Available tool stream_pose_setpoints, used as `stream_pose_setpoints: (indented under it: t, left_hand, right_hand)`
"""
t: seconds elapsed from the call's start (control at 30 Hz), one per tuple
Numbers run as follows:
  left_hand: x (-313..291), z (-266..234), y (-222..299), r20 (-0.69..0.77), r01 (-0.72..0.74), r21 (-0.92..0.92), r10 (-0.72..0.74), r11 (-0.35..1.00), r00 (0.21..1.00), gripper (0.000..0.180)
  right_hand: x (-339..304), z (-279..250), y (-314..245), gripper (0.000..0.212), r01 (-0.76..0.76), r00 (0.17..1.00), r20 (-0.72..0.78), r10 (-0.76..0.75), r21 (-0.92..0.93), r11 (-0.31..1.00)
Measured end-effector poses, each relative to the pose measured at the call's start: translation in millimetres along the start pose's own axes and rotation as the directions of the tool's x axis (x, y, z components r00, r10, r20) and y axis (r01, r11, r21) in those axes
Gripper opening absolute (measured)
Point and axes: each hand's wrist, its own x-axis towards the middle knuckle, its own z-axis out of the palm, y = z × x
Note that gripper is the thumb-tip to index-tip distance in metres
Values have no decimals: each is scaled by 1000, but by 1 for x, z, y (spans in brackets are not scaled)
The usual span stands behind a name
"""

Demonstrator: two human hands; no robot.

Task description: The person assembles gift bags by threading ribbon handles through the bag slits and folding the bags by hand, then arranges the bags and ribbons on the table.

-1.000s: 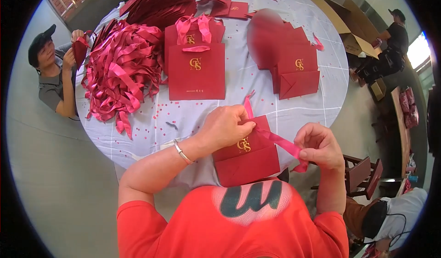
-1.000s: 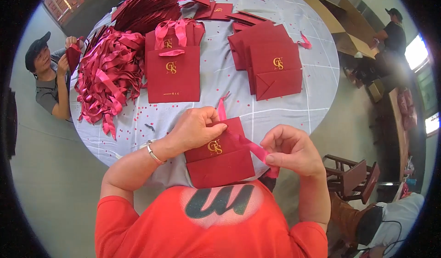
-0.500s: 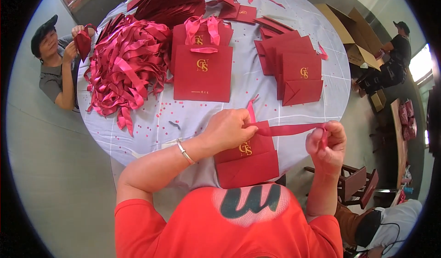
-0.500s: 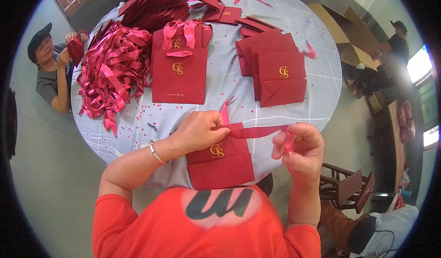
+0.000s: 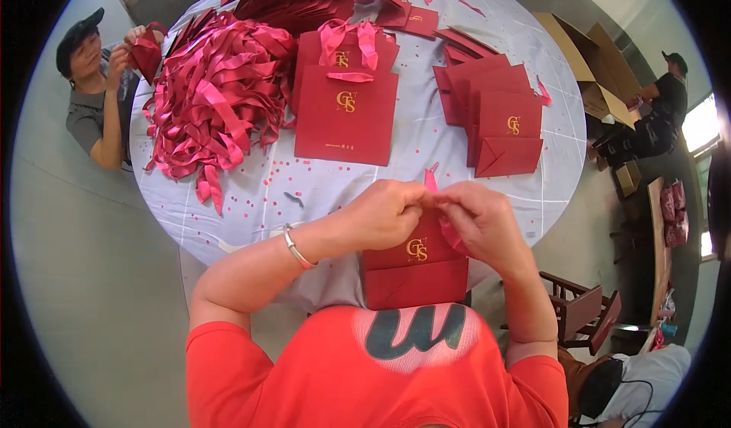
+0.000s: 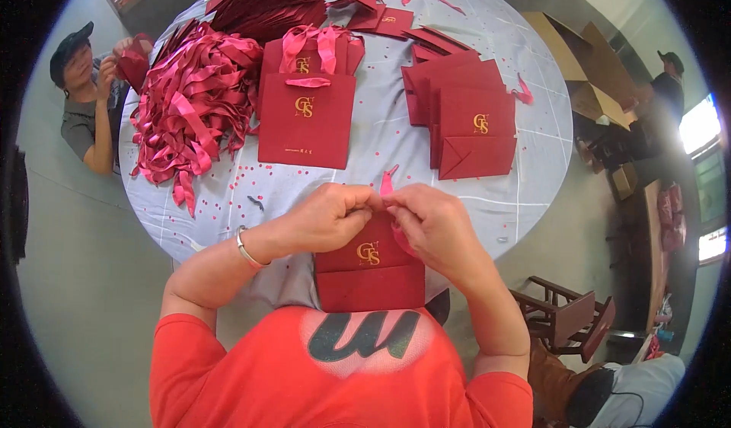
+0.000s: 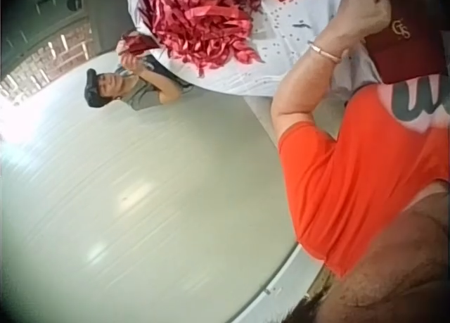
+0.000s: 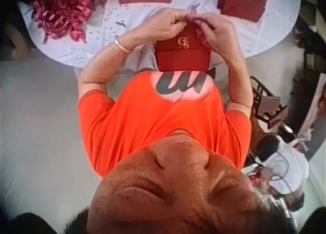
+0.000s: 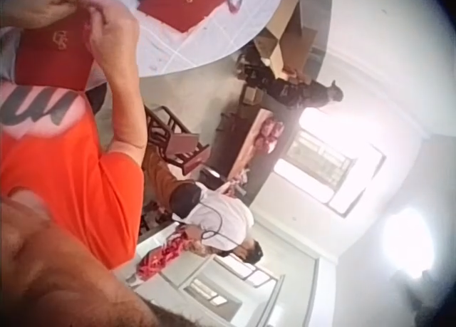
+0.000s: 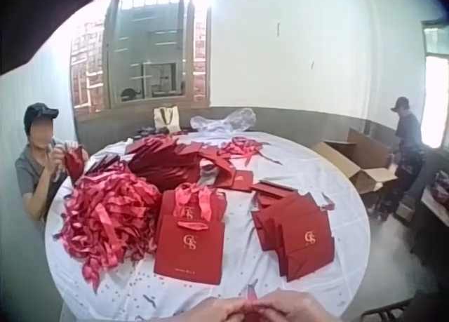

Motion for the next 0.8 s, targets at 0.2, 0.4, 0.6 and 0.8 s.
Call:
stream_pose_setpoints:
  t: [0.2, 0.4, 0.6, 0.8]
  left_hand:
    - [5, -25, -3, 168, -23, 0, 23, 1000, 986, 27]
    - [5, -51, 3, 299, 9, 74, -31, 997, 954, 25]
    - [10, -66, -5, 497, 300, -187, -173, 936, 850, 24]
    - [8, -46, -16, 630, 538, -403, -202, 741, 750, 23]
  right_hand:
    - [-4, 5, 11, 11, 11, 999, -40, -11, -5, 1000]
    - [-3, 3, 15, 11, 1, 1000, -5, -1, -20, 1000]
    - [-5, 0, 17, 14, -26, 1000, 10, 26, 5, 1000]
    - [-9, -1, 20, 12, -103, 995, -14, 104, 61, 993]
